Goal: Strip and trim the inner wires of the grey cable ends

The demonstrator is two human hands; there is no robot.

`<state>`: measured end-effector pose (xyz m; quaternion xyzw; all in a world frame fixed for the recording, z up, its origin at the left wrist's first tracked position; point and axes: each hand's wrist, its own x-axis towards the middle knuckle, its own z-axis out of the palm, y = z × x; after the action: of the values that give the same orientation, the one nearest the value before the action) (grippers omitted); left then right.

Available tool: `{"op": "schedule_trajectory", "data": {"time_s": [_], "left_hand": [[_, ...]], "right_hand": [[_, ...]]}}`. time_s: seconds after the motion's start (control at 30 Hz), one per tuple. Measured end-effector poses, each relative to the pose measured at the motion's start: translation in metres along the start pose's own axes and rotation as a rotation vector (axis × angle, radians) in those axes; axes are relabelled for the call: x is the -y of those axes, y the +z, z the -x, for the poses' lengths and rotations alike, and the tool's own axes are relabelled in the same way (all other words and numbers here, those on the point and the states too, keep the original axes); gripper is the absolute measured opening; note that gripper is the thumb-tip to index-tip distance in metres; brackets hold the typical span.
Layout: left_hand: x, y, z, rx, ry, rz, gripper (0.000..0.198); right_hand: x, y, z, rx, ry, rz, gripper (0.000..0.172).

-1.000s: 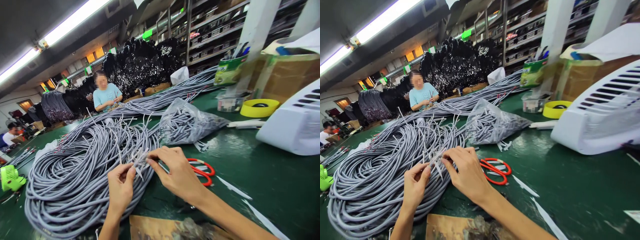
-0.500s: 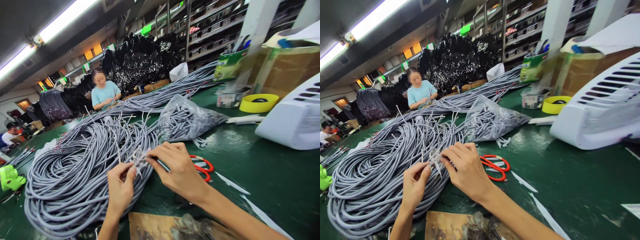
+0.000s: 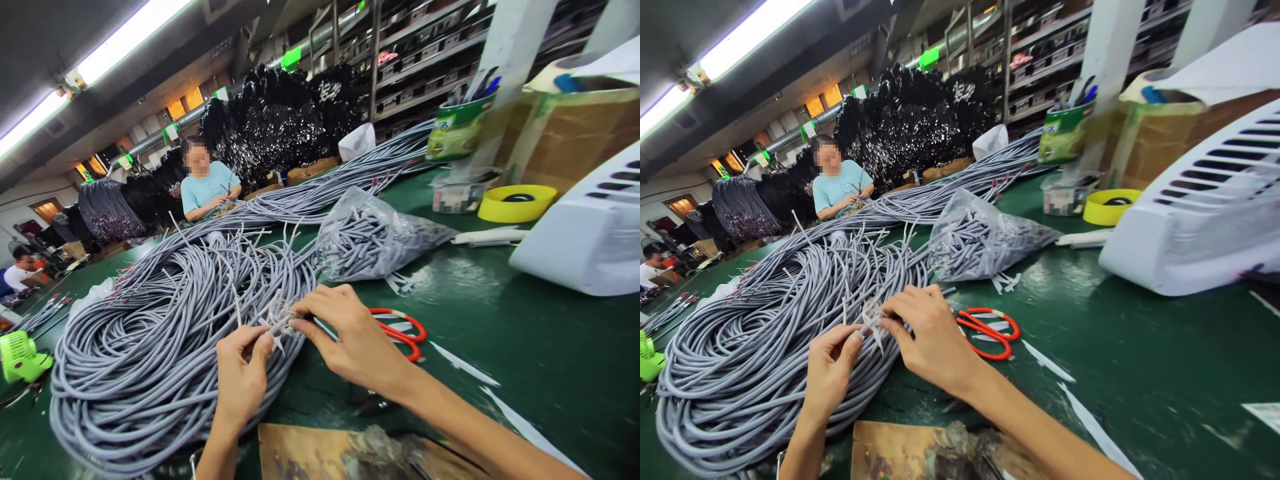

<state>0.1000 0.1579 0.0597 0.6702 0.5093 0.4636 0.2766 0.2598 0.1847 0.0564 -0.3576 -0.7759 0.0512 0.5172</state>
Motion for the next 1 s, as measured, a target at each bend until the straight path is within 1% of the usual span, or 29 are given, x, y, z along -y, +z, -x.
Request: {"op": "schedule_trajectory", "data": {"time_s": [0.1,0.2,0.3,0.4,0.5,0.6,0.67,0.8,0.9,0.93,1.0], "left_hand": [[0.001,0.000,-0.001,0.050,0.003,0.012,0.026],[0.002,0.001,-0.003,0.085,-0.017,0.058,0.026],[0.003,0.004,-0.004,0.019,-0.090,0.161,0.022],[0.004,0.008,-0.005,-0.050,-0.150,0.269,0.023],[0.005,0.012,-0.004,-0.096,-0.126,0.285,0.020],[0.004,0.013,-0.002,-0.126,-0.045,0.222,0.014],[0.004,0.013,-0.001,-0.131,-0.015,0.190,0.011],[0.000,0.015,0.001,-0.136,-0.001,0.101,0.008],[-0.002,0.018,0.001,-0.187,0.024,-0.007,0.009],[-0.002,0.019,0.002,-0.206,0.022,-0.012,0.010],[-0.002,0.020,0.003,-0.215,-0.018,0.058,0.014]], "right_hand": [[-0.002,0.007,0.000,0.077,0.195,-0.195,0.013],[-0.004,0.013,-0.001,0.117,0.375,-0.448,0.017],[-0.004,0.016,-0.003,0.116,0.500,-0.663,0.028],[-0.003,0.016,-0.004,0.130,0.573,-0.767,0.038],[-0.001,0.015,-0.003,0.151,0.576,-0.765,0.042],[0.001,0.013,-0.003,0.156,0.545,-0.720,0.040],[0.002,0.011,-0.003,0.158,0.534,-0.709,0.039],[0.005,0.008,-0.004,0.156,0.550,-0.735,0.038],[0.007,0.009,-0.003,0.131,0.537,-0.742,0.037],[0.007,0.009,-0.002,0.125,0.518,-0.736,0.036],[0.007,0.010,-0.001,0.128,0.468,-0.713,0.035]]}}
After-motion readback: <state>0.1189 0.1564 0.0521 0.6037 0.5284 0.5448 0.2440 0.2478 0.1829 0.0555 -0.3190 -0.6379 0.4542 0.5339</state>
